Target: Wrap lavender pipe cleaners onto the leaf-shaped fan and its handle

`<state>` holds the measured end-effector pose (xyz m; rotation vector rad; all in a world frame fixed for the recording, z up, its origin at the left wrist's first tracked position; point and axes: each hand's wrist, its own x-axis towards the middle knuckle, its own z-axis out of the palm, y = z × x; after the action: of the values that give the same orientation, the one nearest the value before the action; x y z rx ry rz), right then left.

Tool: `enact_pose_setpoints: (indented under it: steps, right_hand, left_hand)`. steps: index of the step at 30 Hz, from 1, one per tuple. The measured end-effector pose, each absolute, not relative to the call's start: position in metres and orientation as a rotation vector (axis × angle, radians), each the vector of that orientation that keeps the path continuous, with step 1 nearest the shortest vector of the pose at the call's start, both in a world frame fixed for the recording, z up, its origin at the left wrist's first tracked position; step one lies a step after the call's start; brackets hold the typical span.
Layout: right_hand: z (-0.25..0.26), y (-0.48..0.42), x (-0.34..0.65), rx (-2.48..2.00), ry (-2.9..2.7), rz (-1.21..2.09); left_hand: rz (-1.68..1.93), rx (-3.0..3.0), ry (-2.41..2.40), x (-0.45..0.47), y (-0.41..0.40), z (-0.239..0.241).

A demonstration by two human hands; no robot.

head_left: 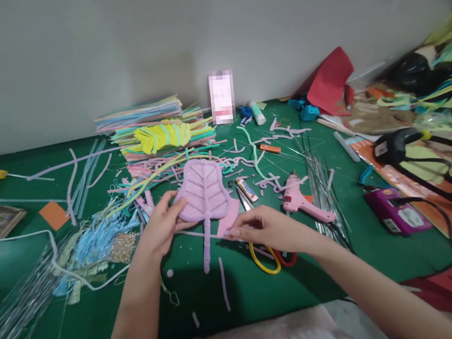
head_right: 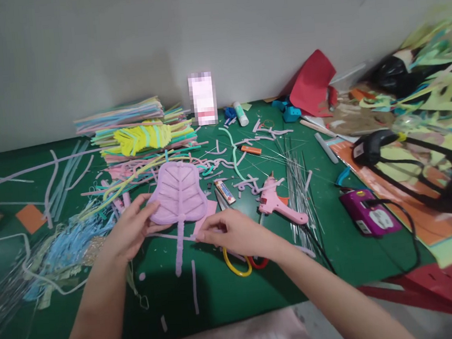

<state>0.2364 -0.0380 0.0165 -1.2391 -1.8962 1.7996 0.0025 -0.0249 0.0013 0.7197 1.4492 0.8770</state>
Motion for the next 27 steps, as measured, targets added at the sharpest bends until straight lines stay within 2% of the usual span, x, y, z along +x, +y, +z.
enact_pose_setpoints:
  steps: [5, 10, 16, 27]
  right_hand:
    - [0.012, -0.045, 0.236, -1.340, -1.664, 1.862]
    - [0.015, -0.048, 0.233, -1.260, -1.546, 1.993]
    - [0.013, -0.046, 0.231, -1.255, -1.460, 1.961]
    - [0.025, -0.030, 0.215, -1.171, -1.189, 2.136]
  left_hand:
    - [1.012, 0.672, 1.354, 0.012, -0.021, 0.020]
    - [1.064, 0.727, 1.258, 0.018, -0.013, 0.037]
    - [1.067, 0.723, 1.217, 0.021, -0.007, 0.038]
    - [1.219, 0.550, 0.959, 0.042, -0.009, 0.036]
